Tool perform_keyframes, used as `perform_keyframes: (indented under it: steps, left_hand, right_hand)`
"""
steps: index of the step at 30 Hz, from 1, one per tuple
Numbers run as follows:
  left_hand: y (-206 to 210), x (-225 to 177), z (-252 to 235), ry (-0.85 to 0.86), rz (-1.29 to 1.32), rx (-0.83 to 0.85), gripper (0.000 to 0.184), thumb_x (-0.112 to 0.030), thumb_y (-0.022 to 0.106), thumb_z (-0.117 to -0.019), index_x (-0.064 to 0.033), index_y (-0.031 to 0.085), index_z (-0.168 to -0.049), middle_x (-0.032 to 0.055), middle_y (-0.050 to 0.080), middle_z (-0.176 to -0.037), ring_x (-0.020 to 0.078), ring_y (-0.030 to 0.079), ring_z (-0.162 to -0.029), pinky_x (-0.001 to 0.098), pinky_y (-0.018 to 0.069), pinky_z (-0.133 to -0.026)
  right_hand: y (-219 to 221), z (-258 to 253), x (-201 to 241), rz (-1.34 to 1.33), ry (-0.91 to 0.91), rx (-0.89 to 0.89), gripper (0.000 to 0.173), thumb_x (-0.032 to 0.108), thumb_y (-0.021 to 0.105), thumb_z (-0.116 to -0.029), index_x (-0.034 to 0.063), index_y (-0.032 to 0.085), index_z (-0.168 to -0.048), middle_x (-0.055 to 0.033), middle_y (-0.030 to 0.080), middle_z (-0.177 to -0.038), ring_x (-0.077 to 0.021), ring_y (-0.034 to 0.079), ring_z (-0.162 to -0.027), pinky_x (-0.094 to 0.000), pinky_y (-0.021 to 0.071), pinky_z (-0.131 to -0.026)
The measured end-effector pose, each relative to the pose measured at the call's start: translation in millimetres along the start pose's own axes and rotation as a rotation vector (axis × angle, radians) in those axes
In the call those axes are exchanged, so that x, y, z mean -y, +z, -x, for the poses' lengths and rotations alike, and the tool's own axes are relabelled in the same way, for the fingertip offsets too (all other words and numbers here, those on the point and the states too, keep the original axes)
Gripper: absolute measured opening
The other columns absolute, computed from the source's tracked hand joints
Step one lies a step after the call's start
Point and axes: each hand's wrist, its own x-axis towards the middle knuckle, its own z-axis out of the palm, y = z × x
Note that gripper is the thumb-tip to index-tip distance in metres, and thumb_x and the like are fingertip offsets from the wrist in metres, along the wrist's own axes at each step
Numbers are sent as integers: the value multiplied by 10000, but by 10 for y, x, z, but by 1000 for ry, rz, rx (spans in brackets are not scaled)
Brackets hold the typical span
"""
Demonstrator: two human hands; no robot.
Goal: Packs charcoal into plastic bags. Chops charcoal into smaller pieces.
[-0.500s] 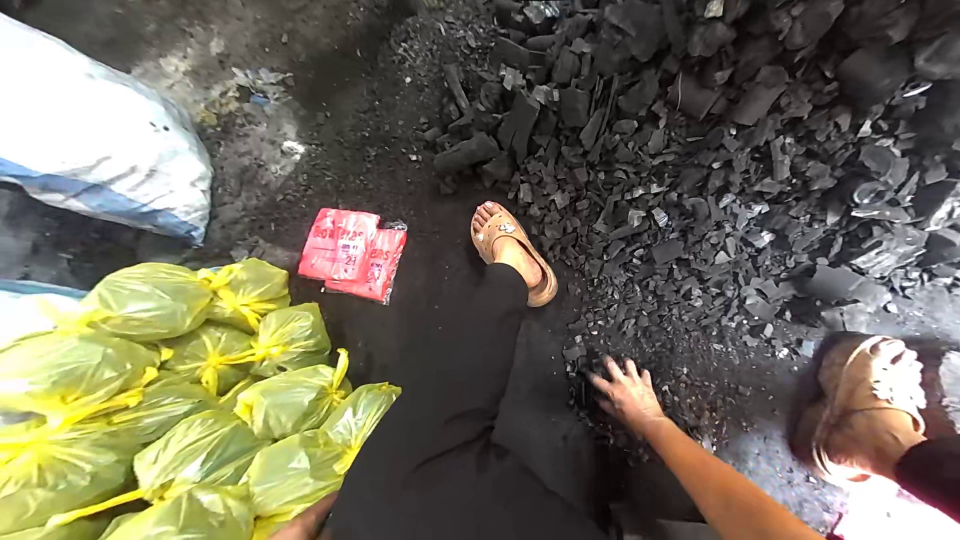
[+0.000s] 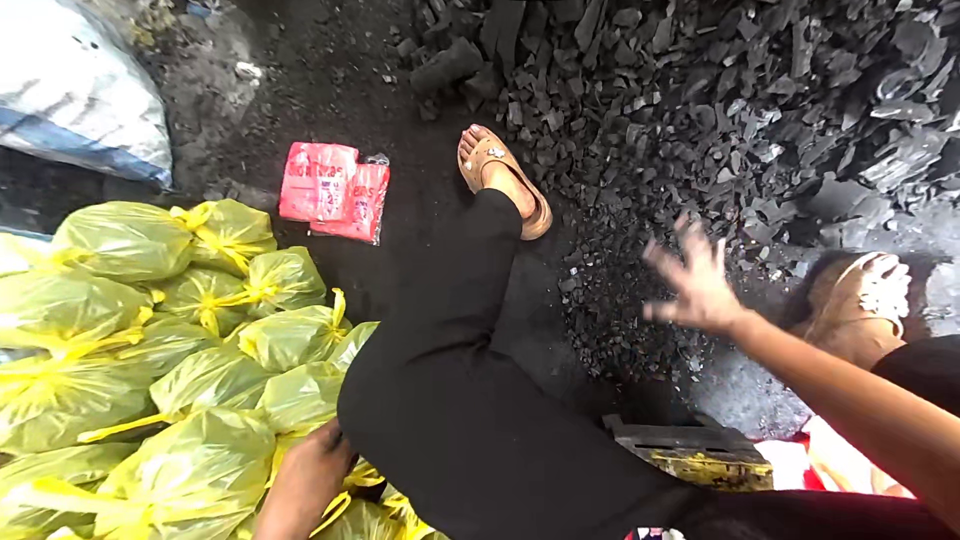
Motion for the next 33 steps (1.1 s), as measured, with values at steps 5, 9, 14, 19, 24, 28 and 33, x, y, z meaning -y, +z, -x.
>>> perform_keyframes:
  steps: [5, 9, 14, 19, 24, 28, 33]
  left_hand:
    - [-50, 9, -42, -36, -28, 32, 221, -134, 534, -1042, 21, 673, -1113, 158, 642, -846, 248, 577, -678, 503, 491, -676]
    - [-78, -30, -58, -30, -71, 20, 198, -120, 566, -1029, 31, 688, -1070, 191, 662, -873, 291, 614, -732, 544, 500, -720]
    - [-121, -140, -59, -4, -130, 9, 189, -89, 571, -1030, 40, 704, -1067, 242, 678, -912, 369, 649, -837, 615, 482, -805]
    - [-74, -16, -116, 27, -86, -6, 186, -105, 567, -1032, -2, 717, -1072, 182, 685, -865, 301, 644, -766, 568, 505, -756]
    - [-130, -149, -57, 3, -75, 8, 206, -95, 561, -1034, 8, 711, -1130, 204, 684, -883, 308, 629, -750, 562, 493, -738]
    - [-148, -71, -139, -26, -74, 56, 273, -130, 526, -1048, -32, 702, -1233, 227, 717, -1049, 371, 690, -930, 613, 508, -864]
    - [-186, -66, -122, -22, -40, 56, 267, -123, 537, -1033, -21, 705, -1214, 213, 719, -1026, 341, 692, -915, 599, 512, -875]
  right_hand:
    - [728, 806, -239, 74, -543, 869, 546, 67, 780, -867, 253, 685, -1372, -37, 386, -1650, -418, 150, -1575, -822, 16, -1147]
    - [458, 366, -340, 131, -360, 860, 417, -25, 677, -934, 206, 749, -1273, -72, 540, -1536, -461, 321, -1505, -804, 164, -1139]
    - [173, -269, -317, 238, -136, 726, 354, 161, 722, -964, 193, 707, -1317, -212, 546, -1472, -531, 511, -1310, -743, 449, -965]
    - [-217, -841, -189, 145, -71, 517, 399, 190, 760, -929, 103, 696, -1313, -290, 601, -1323, -485, 688, -967, -651, 558, -807]
    - [-447, -1310, 147, 170, 19, -73, 797, 285, 873, -812, 235, 514, -1521, -331, 230, -1637, -600, 243, -1475, -869, 198, -1064]
    - [426, -1341, 391, 71, -129, 11, 550, 329, 731, -942, 199, 596, -1459, -219, 402, -1606, -502, 280, -1510, -825, 191, -1122]
    - [1230, -920, 499, 10, -56, 350, 510, 378, 591, -1036, 219, 535, -1517, -123, 353, -1658, -440, 222, -1551, -807, 91, -1153]
